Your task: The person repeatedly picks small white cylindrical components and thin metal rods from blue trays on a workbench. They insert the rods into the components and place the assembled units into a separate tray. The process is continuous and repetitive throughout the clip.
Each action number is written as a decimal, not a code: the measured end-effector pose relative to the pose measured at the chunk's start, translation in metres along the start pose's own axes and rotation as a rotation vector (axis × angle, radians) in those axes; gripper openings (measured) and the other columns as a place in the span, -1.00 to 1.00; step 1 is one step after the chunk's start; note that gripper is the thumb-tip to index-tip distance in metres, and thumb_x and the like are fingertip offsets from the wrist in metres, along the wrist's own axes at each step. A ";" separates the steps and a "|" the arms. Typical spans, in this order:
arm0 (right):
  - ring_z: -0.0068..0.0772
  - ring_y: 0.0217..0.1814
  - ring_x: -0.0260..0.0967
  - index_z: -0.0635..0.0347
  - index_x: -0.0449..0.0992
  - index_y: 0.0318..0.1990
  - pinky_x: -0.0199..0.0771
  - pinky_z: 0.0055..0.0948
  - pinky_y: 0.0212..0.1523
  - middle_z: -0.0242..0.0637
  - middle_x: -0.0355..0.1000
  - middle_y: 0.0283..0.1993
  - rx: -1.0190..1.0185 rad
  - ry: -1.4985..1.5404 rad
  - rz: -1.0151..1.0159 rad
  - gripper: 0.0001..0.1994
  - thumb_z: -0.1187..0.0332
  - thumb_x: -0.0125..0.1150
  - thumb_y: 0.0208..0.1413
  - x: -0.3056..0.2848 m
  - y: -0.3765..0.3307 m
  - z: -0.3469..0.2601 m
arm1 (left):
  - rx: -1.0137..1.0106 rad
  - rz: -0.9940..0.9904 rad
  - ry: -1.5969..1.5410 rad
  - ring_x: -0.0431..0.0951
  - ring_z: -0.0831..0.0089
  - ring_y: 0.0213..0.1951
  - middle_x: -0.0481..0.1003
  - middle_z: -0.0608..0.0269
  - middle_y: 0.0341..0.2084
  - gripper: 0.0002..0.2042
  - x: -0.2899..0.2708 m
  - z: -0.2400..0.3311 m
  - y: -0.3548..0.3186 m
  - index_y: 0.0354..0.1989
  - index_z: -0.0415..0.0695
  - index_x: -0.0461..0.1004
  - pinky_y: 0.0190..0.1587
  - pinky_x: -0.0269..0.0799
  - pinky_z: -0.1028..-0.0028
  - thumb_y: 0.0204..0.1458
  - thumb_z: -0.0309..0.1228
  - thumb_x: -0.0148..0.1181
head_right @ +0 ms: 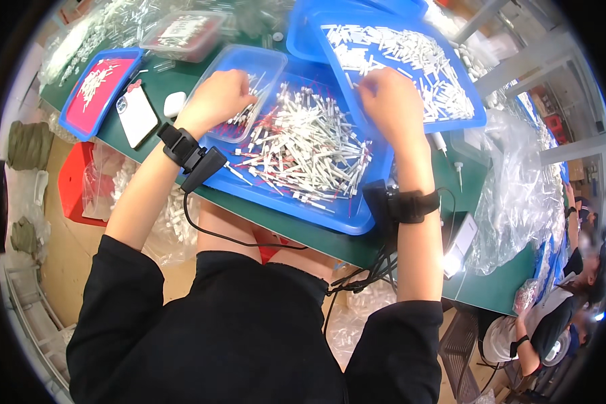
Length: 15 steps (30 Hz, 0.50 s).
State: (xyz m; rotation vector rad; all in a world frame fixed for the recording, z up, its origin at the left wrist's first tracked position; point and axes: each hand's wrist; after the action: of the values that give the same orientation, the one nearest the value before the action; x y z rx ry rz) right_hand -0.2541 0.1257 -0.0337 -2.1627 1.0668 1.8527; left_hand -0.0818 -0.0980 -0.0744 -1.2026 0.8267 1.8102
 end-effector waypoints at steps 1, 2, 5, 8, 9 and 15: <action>-0.09 -0.23 0.46 0.15 0.57 -0.33 0.44 -0.22 -0.20 -0.18 0.51 -0.30 0.001 -0.044 0.003 -0.84 0.29 0.19 -0.02 0.000 0.000 0.000 | -0.016 -0.016 0.000 0.57 0.05 -0.34 0.55 -0.06 -0.46 -0.76 0.000 0.001 0.002 -0.44 -0.26 0.53 -0.22 0.45 0.23 -0.15 -0.30 0.27; -0.10 -0.24 0.46 0.13 0.56 -0.32 0.43 -0.22 -0.21 -0.18 0.50 -0.30 0.027 -0.038 0.034 -0.84 0.28 0.18 -0.01 0.000 -0.002 -0.001 | -0.021 -0.006 -0.009 0.57 0.06 -0.32 0.55 -0.05 -0.44 -0.77 0.002 0.000 0.003 -0.43 -0.26 0.54 -0.20 0.45 0.23 -0.15 -0.31 0.26; -0.15 -0.27 0.46 0.10 0.53 -0.30 0.42 -0.23 -0.25 -0.21 0.49 -0.31 0.098 0.004 0.121 -0.83 0.25 0.16 0.02 -0.004 -0.007 -0.003 | -0.037 0.012 -0.045 0.56 0.08 -0.27 0.56 -0.03 -0.39 -0.77 0.007 -0.004 0.006 -0.38 -0.23 0.56 -0.16 0.44 0.24 -0.16 -0.33 0.22; -0.22 -0.31 0.45 0.09 0.52 -0.29 0.40 -0.26 -0.29 -0.24 0.49 -0.34 0.143 0.094 0.168 -0.83 0.24 0.17 0.03 -0.014 -0.013 -0.009 | -0.044 -0.002 -0.087 0.56 0.10 -0.25 0.56 0.01 -0.38 -0.76 0.009 -0.002 0.006 -0.31 -0.16 0.59 -0.15 0.44 0.26 -0.16 -0.33 0.22; -0.24 -0.32 0.44 0.09 0.52 -0.29 0.39 -0.28 -0.30 -0.25 0.48 -0.35 0.155 0.121 0.184 -0.83 0.24 0.18 0.03 -0.017 -0.015 -0.012 | -0.027 -0.003 -0.093 0.56 0.11 -0.26 0.56 0.03 -0.39 -0.75 0.009 -0.003 0.007 -0.29 -0.13 0.59 -0.15 0.44 0.27 -0.16 -0.32 0.22; -0.39 -0.37 0.44 0.14 0.51 -0.27 0.37 -0.42 -0.35 -0.29 0.49 -0.38 0.168 0.266 0.267 -0.83 0.29 0.24 0.03 -0.034 -0.034 -0.024 | 0.001 0.125 -0.229 0.58 0.25 -0.25 0.57 0.12 -0.38 -0.77 0.007 -0.002 0.008 -0.29 -0.12 0.57 -0.15 0.44 0.36 -0.12 -0.31 0.26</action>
State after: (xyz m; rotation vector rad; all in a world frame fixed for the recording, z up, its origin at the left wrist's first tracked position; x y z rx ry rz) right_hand -0.2154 0.1544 -0.0091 -2.3039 1.5720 1.5235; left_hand -0.0892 -0.1018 -0.0813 -0.9384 0.7845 2.0045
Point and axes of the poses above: each hand's wrist, its own y-axis towards the middle knuckle, its own x-axis out of the palm, z = x × y
